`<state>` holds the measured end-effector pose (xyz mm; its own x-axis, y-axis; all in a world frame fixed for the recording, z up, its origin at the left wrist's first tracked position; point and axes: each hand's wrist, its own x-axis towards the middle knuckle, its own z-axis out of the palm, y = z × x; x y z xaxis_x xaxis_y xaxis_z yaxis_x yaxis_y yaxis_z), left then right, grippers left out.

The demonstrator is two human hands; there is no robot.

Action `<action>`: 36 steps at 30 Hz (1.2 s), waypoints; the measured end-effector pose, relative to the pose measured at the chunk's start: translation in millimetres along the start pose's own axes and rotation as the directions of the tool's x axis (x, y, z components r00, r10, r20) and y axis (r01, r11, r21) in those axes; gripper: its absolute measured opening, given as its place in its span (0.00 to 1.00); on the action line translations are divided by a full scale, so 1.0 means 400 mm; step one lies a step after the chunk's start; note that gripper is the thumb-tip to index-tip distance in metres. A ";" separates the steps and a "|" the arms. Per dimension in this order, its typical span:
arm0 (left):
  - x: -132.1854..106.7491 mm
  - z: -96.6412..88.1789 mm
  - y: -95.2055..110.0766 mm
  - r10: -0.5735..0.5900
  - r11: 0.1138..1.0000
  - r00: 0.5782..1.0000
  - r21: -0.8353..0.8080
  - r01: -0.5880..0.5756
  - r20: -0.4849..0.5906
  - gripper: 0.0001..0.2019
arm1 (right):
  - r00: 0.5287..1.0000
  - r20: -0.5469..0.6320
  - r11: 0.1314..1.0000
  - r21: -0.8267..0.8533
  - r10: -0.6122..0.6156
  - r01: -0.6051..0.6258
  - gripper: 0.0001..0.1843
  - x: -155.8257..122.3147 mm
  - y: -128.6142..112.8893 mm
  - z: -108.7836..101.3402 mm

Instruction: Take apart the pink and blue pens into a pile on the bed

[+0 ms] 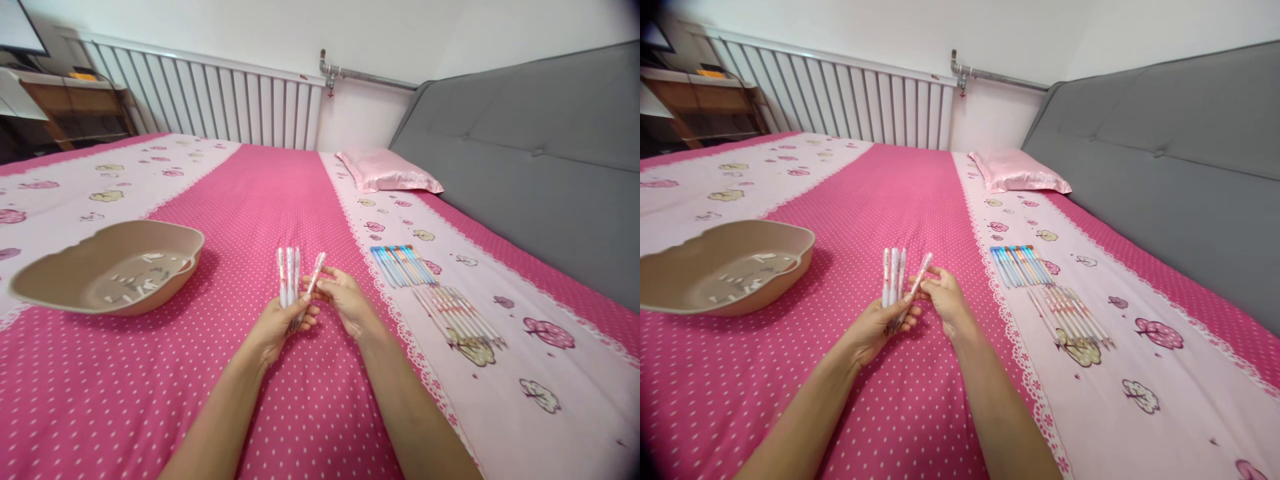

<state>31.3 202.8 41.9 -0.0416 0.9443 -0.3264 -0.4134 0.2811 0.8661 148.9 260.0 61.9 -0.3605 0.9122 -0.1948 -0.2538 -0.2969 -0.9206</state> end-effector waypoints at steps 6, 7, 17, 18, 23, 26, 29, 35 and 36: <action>0.002 -0.002 -0.002 0.009 1.000 1.000 0.001 -0.009 0.003 0.07 | 1.000 -0.022 0.993 -0.120 -0.006 0.004 0.19 0.000 0.015 0.005; 0.002 -0.002 -0.001 0.009 1.000 1.000 0.001 -0.009 0.003 0.08 | 0.999 -0.032 0.992 -0.127 -0.018 0.014 0.19 0.002 0.018 0.004; -0.002 0.000 0.002 -0.016 1.000 1.000 -0.012 0.016 -0.020 0.07 | 1.000 0.017 1.000 0.009 0.003 -0.003 0.14 0.004 0.006 -0.001; -0.001 0.000 0.002 -0.014 1.000 1.000 -0.011 0.014 -0.025 0.07 | 1.000 0.010 1.000 0.007 0.008 -0.008 0.14 0.002 0.005 0.001; 0.002 -0.001 0.000 0.007 1.000 1.000 0.004 -0.007 -0.010 0.06 | 0.999 0.036 0.995 -0.100 0.013 -0.009 0.15 -0.002 0.014 0.008; 0.004 -0.001 -0.002 0.011 1.000 1.000 0.014 -0.011 -0.007 0.07 | 0.999 -0.027 0.993 -0.111 -0.040 0.037 0.19 0.002 0.022 0.007; 0.003 -0.001 0.000 0.000 1.000 1.000 0.012 0.000 -0.010 0.07 | 0.996 -0.070 0.996 -0.073 -0.061 0.056 0.21 0.007 0.023 0.001; -0.003 0.004 0.007 -0.020 1.000 1.000 -0.003 0.020 -0.019 0.07 | 0.999 0.038 0.998 0.054 0.031 -0.033 0.17 0.007 0.011 -0.004; -0.003 0.004 0.007 -0.018 1.000 1.000 -0.007 0.017 -0.023 0.07 | 0.998 0.042 0.996 0.076 0.041 -0.044 0.16 0.006 0.009 -0.004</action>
<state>31.7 202.7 45.4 -0.0552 0.9351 -0.3501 -0.4202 0.2963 0.8577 148.5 261.5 57.8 -0.4081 0.8865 -0.2182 -0.3049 -0.3576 -0.8827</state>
